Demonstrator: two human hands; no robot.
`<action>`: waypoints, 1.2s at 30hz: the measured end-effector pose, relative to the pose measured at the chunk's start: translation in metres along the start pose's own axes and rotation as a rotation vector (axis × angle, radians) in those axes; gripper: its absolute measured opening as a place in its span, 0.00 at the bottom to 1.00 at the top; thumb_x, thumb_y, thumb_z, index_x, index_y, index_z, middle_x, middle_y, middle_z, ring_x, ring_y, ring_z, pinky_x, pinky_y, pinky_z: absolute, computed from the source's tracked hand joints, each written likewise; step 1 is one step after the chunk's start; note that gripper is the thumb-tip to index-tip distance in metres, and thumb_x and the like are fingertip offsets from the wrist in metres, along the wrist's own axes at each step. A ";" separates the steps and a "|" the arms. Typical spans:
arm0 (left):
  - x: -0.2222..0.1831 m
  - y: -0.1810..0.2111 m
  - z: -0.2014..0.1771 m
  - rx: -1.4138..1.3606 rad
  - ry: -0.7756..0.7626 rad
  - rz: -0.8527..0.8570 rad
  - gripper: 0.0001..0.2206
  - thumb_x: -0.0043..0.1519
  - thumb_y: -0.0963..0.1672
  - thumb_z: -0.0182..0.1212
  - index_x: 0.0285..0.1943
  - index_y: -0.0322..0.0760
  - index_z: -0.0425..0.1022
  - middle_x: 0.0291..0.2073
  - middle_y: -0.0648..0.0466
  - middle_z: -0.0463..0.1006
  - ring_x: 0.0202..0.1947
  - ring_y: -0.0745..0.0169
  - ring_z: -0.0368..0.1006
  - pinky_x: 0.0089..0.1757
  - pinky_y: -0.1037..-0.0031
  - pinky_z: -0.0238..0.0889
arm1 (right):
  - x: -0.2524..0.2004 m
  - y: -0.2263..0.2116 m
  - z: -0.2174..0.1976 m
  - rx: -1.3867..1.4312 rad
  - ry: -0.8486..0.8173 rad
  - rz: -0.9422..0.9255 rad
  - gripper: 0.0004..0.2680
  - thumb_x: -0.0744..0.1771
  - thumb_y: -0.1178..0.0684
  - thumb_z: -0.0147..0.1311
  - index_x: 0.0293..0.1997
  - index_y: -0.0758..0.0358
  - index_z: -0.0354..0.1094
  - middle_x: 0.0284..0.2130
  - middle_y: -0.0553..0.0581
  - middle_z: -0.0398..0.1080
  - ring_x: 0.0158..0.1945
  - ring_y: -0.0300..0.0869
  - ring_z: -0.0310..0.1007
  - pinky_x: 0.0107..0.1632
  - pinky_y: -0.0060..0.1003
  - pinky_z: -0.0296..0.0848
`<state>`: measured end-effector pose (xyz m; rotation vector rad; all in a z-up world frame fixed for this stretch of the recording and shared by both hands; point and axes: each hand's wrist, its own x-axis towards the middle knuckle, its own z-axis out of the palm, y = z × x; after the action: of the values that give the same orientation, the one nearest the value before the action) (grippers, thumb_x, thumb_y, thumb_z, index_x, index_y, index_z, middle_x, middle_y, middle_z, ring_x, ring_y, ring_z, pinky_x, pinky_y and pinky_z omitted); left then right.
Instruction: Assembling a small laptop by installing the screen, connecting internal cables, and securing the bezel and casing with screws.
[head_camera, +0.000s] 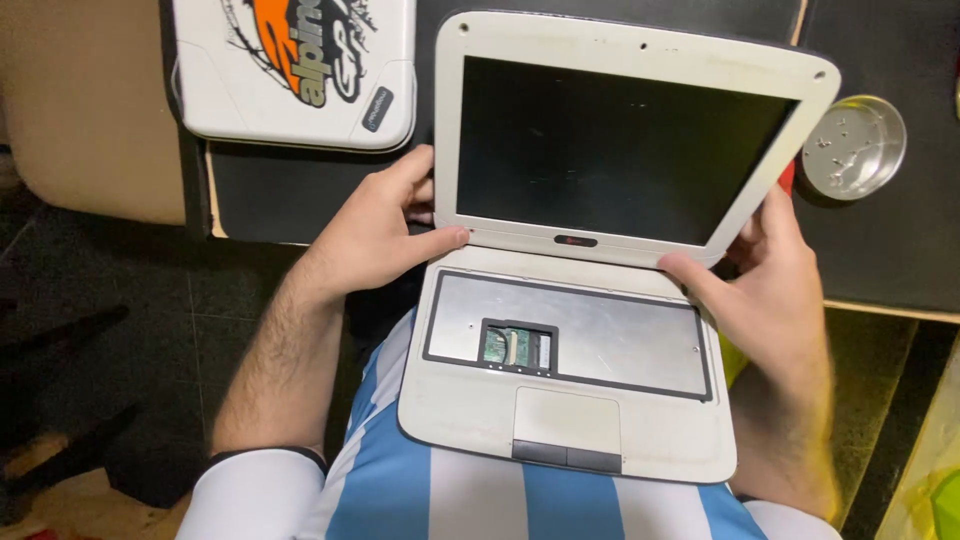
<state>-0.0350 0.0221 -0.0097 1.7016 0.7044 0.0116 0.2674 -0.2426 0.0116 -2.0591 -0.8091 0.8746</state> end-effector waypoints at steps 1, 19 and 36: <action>-0.003 -0.003 -0.004 0.005 0.020 -0.007 0.18 0.70 0.41 0.79 0.64 0.42 0.74 0.43 0.62 0.87 0.48 0.73 0.84 0.56 0.72 0.81 | -0.003 0.008 -0.002 0.005 -0.016 -0.014 0.35 0.66 0.63 0.76 0.85 0.68 0.61 0.62 0.61 0.83 0.60 0.42 0.82 0.64 0.39 0.83; 0.001 -0.021 0.020 -0.318 0.084 0.187 0.29 0.84 0.43 0.57 0.97 0.33 0.61 0.61 0.57 0.83 0.52 0.73 0.75 0.54 0.77 0.73 | -0.003 0.077 0.008 0.533 0.068 -0.047 0.19 0.80 0.51 0.57 0.83 0.69 0.71 0.40 0.41 0.75 0.45 0.27 0.76 0.57 0.24 0.81; 0.026 -0.098 0.032 -0.610 0.172 0.194 0.26 0.84 0.39 0.56 0.94 0.29 0.66 0.56 0.36 0.91 0.55 0.54 0.88 0.59 0.52 0.87 | 0.030 0.102 0.028 0.716 0.154 -0.151 0.18 0.80 0.53 0.48 0.84 0.67 0.66 0.64 0.65 0.81 0.66 0.48 0.87 0.74 0.55 0.89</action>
<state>-0.0452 0.0136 -0.1148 1.1791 0.5815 0.4684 0.2878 -0.2625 -0.0944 -1.3940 -0.4625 0.7653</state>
